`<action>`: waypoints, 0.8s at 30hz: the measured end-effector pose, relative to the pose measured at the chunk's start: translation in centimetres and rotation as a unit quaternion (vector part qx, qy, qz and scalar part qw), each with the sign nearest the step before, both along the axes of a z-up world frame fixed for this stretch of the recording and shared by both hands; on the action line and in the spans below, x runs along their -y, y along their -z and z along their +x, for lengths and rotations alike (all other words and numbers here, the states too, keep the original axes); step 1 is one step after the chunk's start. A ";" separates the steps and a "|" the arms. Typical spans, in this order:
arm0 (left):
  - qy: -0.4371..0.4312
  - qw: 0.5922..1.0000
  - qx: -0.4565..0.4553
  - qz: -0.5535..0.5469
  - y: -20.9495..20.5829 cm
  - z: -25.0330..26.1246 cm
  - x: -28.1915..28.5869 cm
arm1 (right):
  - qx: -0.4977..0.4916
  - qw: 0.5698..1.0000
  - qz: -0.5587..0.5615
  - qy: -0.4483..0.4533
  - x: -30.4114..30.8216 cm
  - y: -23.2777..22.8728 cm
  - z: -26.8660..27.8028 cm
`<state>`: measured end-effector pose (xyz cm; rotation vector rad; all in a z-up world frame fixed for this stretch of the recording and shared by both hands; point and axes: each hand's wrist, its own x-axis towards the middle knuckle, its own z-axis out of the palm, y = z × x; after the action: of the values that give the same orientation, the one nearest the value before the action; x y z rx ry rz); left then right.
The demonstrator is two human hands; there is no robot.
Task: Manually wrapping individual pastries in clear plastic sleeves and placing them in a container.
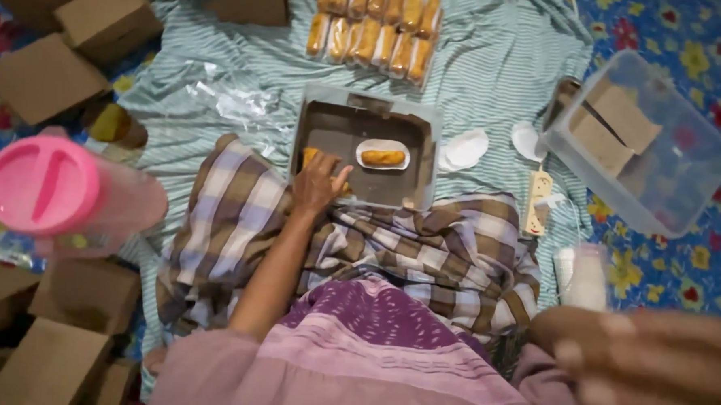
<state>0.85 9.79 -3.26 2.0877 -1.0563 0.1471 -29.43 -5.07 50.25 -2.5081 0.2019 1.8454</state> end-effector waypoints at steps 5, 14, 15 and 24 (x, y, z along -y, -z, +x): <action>-0.011 1.000 0.017 0.023 1.3 0.1 0.2 | 0.782 0.605 0.152 -0.023 -4.7 13.8 6.3; -0.011 0.999 0.025 0.036 3.5 0.8 0.8 | 0.663 0.711 0.094 0.216 1.8 35.0 6.7; -0.002 1.000 0.002 0.024 1.4 0.7 0.5 | 0.655 0.715 0.073 0.231 2.2 36.5 6.0; -0.014 0.999 -0.032 -0.032 0.4 1.3 0.8 | 0.621 0.728 -0.090 0.275 3.6 48.0 1.0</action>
<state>2.14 8.95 -3.64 2.0365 -0.9717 0.1251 -28.44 -8.63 2.28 -2.7059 0.9103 -0.2224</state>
